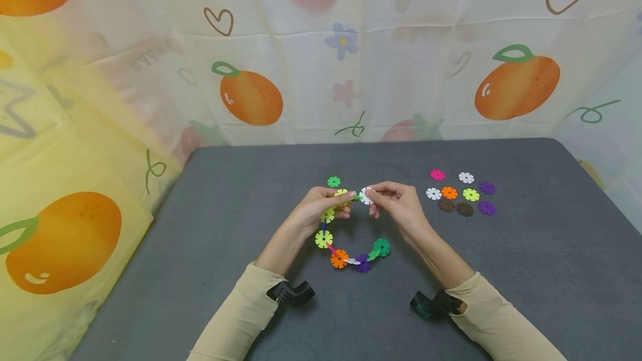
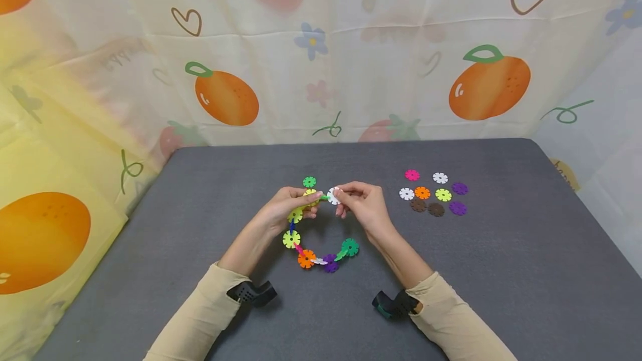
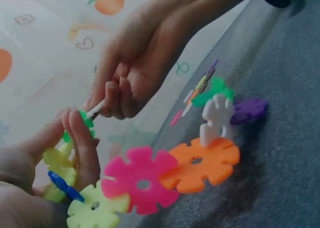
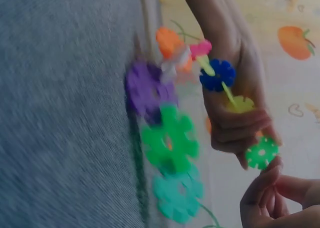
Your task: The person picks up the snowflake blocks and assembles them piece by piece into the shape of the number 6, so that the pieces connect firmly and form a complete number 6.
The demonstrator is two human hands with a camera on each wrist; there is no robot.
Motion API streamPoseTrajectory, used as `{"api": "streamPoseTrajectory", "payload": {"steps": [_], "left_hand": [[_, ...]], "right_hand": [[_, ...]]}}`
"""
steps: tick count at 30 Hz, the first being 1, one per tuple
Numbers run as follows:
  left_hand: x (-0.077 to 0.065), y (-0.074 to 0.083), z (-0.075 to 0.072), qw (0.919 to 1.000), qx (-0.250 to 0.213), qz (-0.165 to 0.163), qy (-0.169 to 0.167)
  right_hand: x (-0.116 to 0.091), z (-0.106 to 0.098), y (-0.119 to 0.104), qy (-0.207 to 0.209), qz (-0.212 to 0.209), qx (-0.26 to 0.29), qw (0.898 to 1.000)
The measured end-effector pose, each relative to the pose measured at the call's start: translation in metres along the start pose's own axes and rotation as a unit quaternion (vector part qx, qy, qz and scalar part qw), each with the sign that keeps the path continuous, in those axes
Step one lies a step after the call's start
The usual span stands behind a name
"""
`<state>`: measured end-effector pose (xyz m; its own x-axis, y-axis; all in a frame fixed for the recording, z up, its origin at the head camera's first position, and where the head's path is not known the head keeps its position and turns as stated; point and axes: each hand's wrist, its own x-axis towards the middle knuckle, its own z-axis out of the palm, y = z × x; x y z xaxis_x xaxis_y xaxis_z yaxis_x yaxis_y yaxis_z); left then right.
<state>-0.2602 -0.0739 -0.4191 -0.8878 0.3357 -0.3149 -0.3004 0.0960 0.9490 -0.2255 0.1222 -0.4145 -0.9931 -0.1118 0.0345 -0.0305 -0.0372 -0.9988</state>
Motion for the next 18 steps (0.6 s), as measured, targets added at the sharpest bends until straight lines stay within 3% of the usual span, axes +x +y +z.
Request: {"api": "streamPoseTrajectory", "payload": {"steps": [6, 14, 18], "left_hand": [[-0.001, 0.002, 0.001, 0.9998, 0.004, 0.017, 0.013], [-0.001, 0.009, -0.009, 0.9970, -0.016, 0.007, -0.076], [-0.002, 0.008, -0.013, 0.9950, -0.029, 0.013, -0.095]], "right_hand": [[0.003, 0.002, 0.008, 0.008, 0.005, 0.056, 0.998], [0.005, -0.006, -0.001, -0.032, 0.023, 0.016, 0.999], [0.006, -0.007, -0.002, -0.047, 0.029, 0.004, 0.998]]}}
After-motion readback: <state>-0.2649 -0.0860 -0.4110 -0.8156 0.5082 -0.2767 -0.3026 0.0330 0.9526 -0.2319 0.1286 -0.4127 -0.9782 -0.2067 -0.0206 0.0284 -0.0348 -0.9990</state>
